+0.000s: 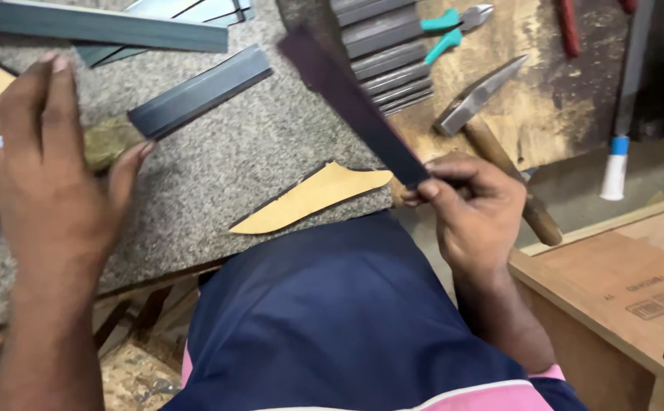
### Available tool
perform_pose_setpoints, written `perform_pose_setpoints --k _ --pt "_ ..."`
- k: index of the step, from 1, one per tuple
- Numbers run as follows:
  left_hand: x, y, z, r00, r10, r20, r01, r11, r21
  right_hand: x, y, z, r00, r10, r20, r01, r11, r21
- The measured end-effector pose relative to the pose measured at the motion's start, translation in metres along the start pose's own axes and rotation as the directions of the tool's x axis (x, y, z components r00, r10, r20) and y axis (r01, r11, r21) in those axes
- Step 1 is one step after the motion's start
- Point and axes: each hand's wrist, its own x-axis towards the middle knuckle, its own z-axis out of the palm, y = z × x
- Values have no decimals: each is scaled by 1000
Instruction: The person repeatedly hammers a thin metal strip against a stepped metal form to bend it into a curved shoe stay. They periodically place the strip on a cardboard template to check the shape, then resume hammering. Finally, they place the finished curved metal pieces into cutouts on the template.
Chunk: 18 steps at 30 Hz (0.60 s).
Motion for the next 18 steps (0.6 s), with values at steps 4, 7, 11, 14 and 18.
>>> perform_pose_setpoints --k 4,7,11,14,18 --pt "-15 -12 17 987 -31 160 21 998 66 21 14 6 979 188 -81 -167 962 217" --pt "-19 -12 26 974 -106 198 92 993 81 33 28 18 970 233 -67 -189 900 393" --pt "-15 -8 25 948 -200 249 227 970 -86 35 30 31 980 196 -29 -155 852 500" --pt "-4 0 20 911 -263 317 331 925 -185 35 25 38 979 198 -44 -145 836 529" --pt "13 18 3 841 -358 405 504 791 -348 40 21 45 981 191 -17 -154 838 524"
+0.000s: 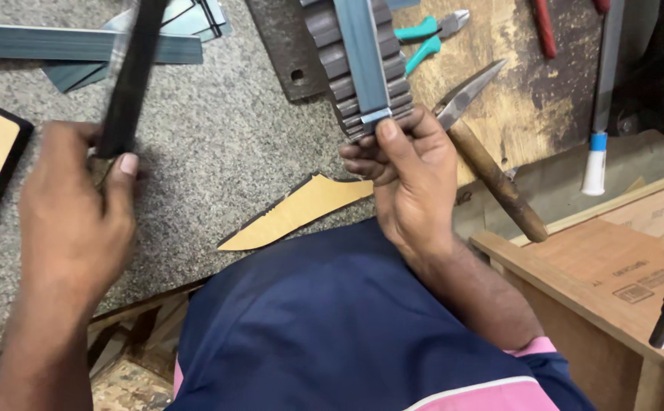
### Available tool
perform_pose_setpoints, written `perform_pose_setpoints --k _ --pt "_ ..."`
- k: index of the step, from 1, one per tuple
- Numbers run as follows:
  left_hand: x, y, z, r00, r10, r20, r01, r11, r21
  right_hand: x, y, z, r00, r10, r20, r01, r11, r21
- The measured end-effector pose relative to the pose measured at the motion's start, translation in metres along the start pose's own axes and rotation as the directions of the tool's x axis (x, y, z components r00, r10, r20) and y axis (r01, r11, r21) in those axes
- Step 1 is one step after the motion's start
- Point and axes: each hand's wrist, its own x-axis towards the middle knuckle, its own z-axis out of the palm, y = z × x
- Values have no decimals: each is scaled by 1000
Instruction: The person repeatedly hammers a thin metal strip against a stepped metal form to bend it into a curved shoe stay. They periodically place the strip on a cardboard template to check the shape, then resume hammering. Finally, they place the finished curved metal pieces into cutouts on the template.
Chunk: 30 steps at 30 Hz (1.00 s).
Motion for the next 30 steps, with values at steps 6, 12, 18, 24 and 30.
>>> perform_pose_setpoints --k 6,12,18,24,30 --pt "-6 48 -23 981 152 124 -132 978 -159 4 -4 -2 998 47 36 -45 998 -47" --pt "-2 80 -24 875 438 204 -439 897 -47 5 -14 -28 986 -77 150 81 996 -24" --pt "12 90 -15 754 629 191 -645 764 32 -7 -22 -74 991 -136 0 132 958 -254" --pt "14 92 -23 702 663 259 -711 639 292 -17 -45 -126 945 -322 -62 227 778 -586" --pt "-3 92 -18 702 667 248 -682 532 502 -28 -60 -154 933 -360 20 193 452 -871"
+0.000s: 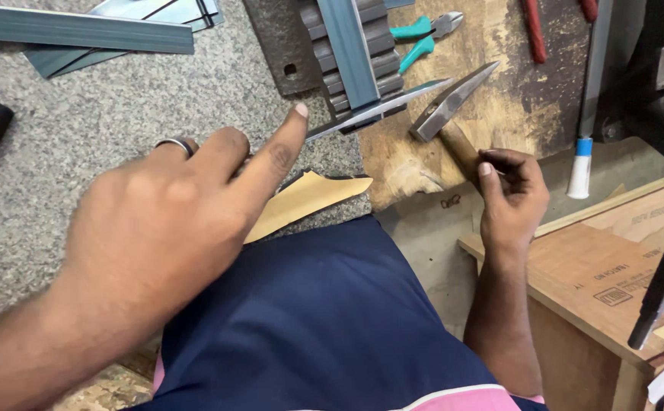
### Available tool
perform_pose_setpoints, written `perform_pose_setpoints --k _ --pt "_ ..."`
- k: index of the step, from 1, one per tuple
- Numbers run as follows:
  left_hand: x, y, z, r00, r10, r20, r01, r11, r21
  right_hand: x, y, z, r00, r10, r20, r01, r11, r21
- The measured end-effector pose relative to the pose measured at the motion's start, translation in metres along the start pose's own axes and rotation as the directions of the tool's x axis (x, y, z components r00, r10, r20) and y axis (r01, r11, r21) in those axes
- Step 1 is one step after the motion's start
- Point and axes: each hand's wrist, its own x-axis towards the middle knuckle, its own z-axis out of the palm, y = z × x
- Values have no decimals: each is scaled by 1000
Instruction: The person repeatedly hammers a thin metal strip against a stepped metal form to bend it into a curved shoe stay. They periodically place the strip on a cardboard template to check the shape, then resume hammering. Finally, they place the finished curved metal pieces into cutouts on the template.
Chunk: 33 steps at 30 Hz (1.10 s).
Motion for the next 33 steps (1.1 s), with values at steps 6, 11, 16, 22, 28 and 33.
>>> perform_pose_setpoints --k 6,11,16,22,28,33 --pt "-1 4 -1 999 -4 -45 5 1000 7 5 0 4 941 -260 218 337 636 -694" --pt "3 2 -2 999 38 -17 -37 998 55 15 -22 5 939 -55 339 282 686 -671" --pt "6 4 2 999 49 2 -49 992 113 8 -78 -41 949 -182 256 304 740 -601" --pt "5 3 4 997 58 49 -58 998 4 -19 -129 -71 798 -581 156 561 623 -546" --pt "7 4 2 999 48 2 -48 997 -56 -27 -167 -20 850 -526 -23 466 772 -432" --pt "11 6 2 998 55 -3 -55 998 -4 -8 -182 7 726 -559 401 669 438 -600"
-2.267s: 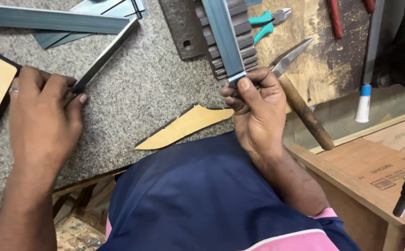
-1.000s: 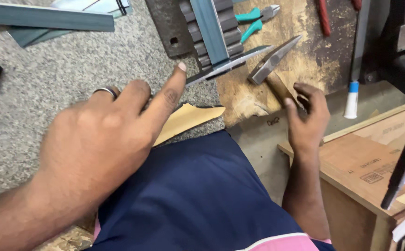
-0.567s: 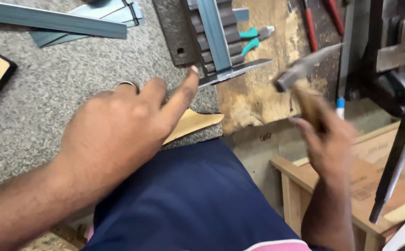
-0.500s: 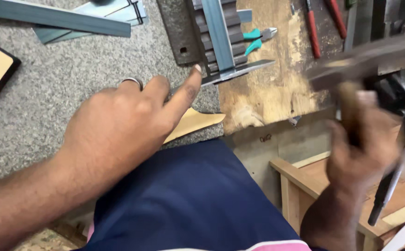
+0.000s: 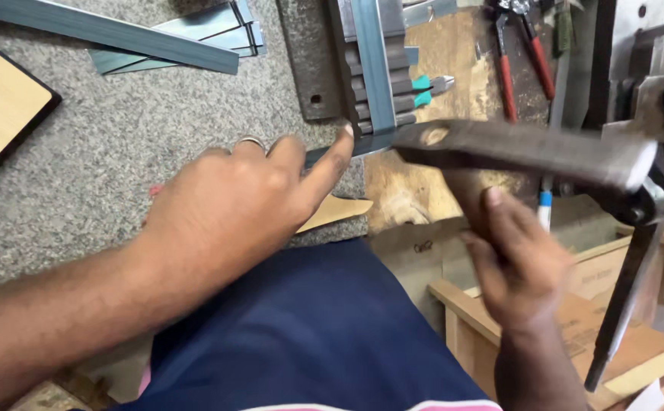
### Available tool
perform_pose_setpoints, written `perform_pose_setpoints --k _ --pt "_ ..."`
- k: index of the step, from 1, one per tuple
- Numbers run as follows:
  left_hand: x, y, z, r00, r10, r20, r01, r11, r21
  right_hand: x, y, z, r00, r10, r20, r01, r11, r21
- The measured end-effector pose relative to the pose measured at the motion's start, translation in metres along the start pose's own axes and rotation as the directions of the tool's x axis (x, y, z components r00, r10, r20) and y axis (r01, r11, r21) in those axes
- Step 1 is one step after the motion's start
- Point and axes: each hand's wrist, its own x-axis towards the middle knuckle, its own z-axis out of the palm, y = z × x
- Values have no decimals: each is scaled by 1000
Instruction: The person repeatedly hammers a thin metal strip against a stepped metal form to bend it into a curved shoe stay. They periodically place the strip on a cardboard template to check the shape, then resume hammering. Finally, they place the finished curved metal pieces into cutouts on the template.
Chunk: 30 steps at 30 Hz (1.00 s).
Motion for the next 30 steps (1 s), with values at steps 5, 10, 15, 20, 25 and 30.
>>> perform_pose_setpoints --k 5,10,15,20,25,30 --pt "-1 -2 4 998 -20 66 29 990 -138 -15 9 -12 952 166 -259 -134 982 134" --pt "0 -4 0 997 -42 62 52 983 -178 -20 5 2 982 126 -139 -117 991 73" --pt "2 -7 -5 990 -31 135 52 987 -153 -6 7 -15 985 161 -54 -153 979 132" --pt "2 -7 -4 988 -39 147 64 984 -167 -7 -5 -21 979 189 79 -194 978 74" --pt "5 -8 1 997 -39 62 48 989 -139 -11 12 -5 986 121 117 -140 976 167" --pt "-28 -13 13 974 -59 -218 14 979 -202 -60 51 13 908 412 79 -315 543 779"
